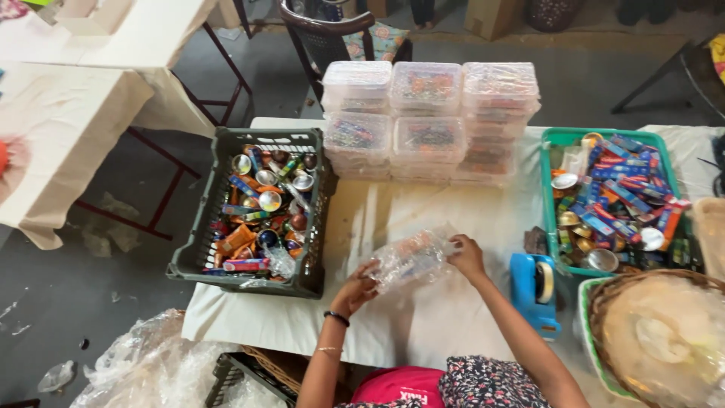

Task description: The person wraps a plastic container filled with small items in bubble wrap and secures it with tape. They then pick up various small packaged goods and metal tins from a green crate, wiping some of them with a cloth before placing them into a green tray.

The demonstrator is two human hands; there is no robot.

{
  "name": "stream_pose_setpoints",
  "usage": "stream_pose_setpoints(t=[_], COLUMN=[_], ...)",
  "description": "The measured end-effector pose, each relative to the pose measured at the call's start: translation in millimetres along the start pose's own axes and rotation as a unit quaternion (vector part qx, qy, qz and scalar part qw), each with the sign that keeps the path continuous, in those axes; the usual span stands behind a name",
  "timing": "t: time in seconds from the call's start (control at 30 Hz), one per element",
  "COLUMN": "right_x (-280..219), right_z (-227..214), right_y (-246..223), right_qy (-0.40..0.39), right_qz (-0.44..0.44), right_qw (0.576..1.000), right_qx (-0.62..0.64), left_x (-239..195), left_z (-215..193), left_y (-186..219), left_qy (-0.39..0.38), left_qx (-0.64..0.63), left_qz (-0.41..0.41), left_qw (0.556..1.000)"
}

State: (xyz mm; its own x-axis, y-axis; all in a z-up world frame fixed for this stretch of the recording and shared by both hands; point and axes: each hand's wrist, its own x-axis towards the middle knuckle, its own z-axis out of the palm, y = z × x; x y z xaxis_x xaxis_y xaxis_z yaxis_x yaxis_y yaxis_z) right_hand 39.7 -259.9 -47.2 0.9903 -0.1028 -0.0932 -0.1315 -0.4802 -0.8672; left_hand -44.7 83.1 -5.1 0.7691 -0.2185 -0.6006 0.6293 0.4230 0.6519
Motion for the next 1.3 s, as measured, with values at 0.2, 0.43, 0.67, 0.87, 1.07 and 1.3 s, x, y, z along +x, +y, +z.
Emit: stream_pose_setpoints(t=[0.2, 0.43, 0.67, 0.87, 1.07, 1.3], right_x=[16.1, 42.4, 54.0, 56.7, 46.6, 17.6], right_z=[-19.6, -30.8, -62.3, -77.3, -69.8, -60.0], right_y=[8.0, 23.0, 3.3, -41.9, -55.3, -78.8], right_qy=[-0.061, -0.179, -0.371, -0.394, -0.209, 0.019], right_qz=[0.063, 0.159, 0.071, 0.025, -0.142, -0.397], right_qw=[0.995, 0.971, 0.919, 0.918, 0.967, 0.877], right_qx=[-0.041, -0.013, 0.116, 0.045, -0.007, -0.270], left_x=[3.8, -14.8, -21.4, -31.5, -64.7, -49.1], left_z=[-21.6, 9.4, 12.4, 17.5, 50.6, 41.8], left_y=[-20.0, -10.7, -20.9, -16.5, 14.5, -12.2], left_qy=[-0.037, 0.037, 0.039, 0.022, 0.108, 0.270], left_qx=[0.046, -0.058, 0.121, 0.201, 0.341, 0.531], left_qz=[0.015, -0.034, 0.095, 0.190, 0.353, 0.505], left_qw=[0.998, 0.997, 0.987, 0.961, 0.865, 0.625])
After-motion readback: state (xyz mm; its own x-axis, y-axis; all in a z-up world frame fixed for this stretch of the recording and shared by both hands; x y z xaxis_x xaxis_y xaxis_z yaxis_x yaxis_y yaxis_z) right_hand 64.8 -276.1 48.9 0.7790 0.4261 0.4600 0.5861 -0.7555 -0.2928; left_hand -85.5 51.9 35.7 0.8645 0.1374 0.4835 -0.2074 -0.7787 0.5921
